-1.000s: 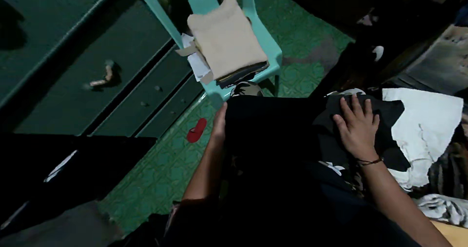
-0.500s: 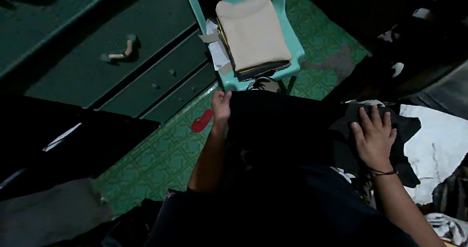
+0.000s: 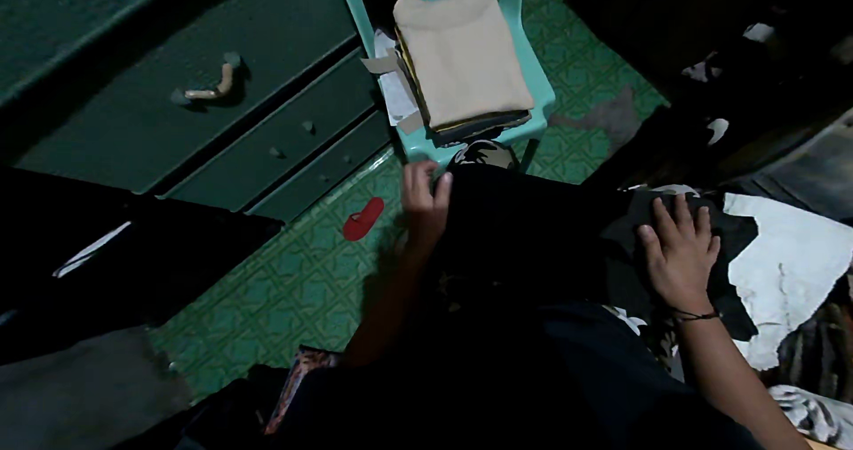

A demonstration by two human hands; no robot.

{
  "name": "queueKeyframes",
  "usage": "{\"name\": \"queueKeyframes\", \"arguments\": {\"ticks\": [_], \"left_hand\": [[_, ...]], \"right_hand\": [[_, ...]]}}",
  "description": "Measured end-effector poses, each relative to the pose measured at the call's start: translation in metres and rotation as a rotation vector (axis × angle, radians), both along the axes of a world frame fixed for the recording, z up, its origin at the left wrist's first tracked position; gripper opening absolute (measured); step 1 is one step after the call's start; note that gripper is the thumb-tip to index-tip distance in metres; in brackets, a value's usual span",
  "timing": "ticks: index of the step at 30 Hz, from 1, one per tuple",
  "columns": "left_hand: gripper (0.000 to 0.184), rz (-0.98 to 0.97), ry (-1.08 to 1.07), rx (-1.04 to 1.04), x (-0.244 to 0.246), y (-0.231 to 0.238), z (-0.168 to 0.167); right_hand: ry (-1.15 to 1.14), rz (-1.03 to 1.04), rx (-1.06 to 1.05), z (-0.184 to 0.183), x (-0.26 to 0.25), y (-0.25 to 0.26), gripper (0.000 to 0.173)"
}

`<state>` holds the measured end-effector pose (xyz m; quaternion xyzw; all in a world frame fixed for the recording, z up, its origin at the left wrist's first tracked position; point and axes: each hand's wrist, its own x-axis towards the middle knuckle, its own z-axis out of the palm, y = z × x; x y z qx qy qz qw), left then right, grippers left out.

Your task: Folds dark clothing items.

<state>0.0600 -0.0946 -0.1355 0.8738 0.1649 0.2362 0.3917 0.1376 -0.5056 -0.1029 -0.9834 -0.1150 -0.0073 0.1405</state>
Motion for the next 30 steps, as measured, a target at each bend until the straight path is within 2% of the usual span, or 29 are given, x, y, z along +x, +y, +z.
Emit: {"name": "queueKeyframes", "arguments": {"ticks": [2, 4, 8, 14, 19, 23, 25, 27, 30], "left_hand": [[0.028, -0.231, -0.085, 0.063, -0.02, -0.016, 0.017], [0.027, -0.398, -0.078, 0.162, -0.038, -0.024, 0.014], [0.024, -0.419, -0.071, 0.234, -0.056, -0.01, -0.003], [0.034, -0.553, 0.186, 0.239, -0.052, 0.021, 0.012], [0.025, -0.49, 0.295, 0.224, -0.045, 0.023, 0.002], [0.015, -0.49, 0.26, 0.303, -0.042, 0.032, -0.002], [0.012, -0.442, 0.231, 0.311, -0.045, 0.041, 0.012], [0.009, -0.395, 0.104, 0.318, -0.051, 0.049, 0.028], [0.009, -0.357, -0.004, 0.399, -0.059, 0.051, 0.032]], "right_hand": [[-0.001, 0.003, 0.002, 0.0, 0.001, 0.0, 0.073], [-0.001, 0.006, -0.004, 0.0, 0.002, 0.001, 0.074], [-0.003, 0.007, 0.003, -0.001, 0.001, 0.0, 0.073], [-0.007, 0.006, 0.014, 0.001, 0.001, 0.001, 0.073], [-0.002, 0.011, 0.007, 0.001, 0.0, 0.0, 0.07], [0.006, 0.008, 0.013, 0.0, 0.0, -0.001, 0.071], [0.008, 0.01, 0.009, 0.001, 0.001, -0.001, 0.072], [0.011, 0.009, -0.013, 0.0, 0.001, -0.002, 0.072], [0.03, -0.003, -0.044, -0.001, 0.001, -0.005, 0.069]]}}
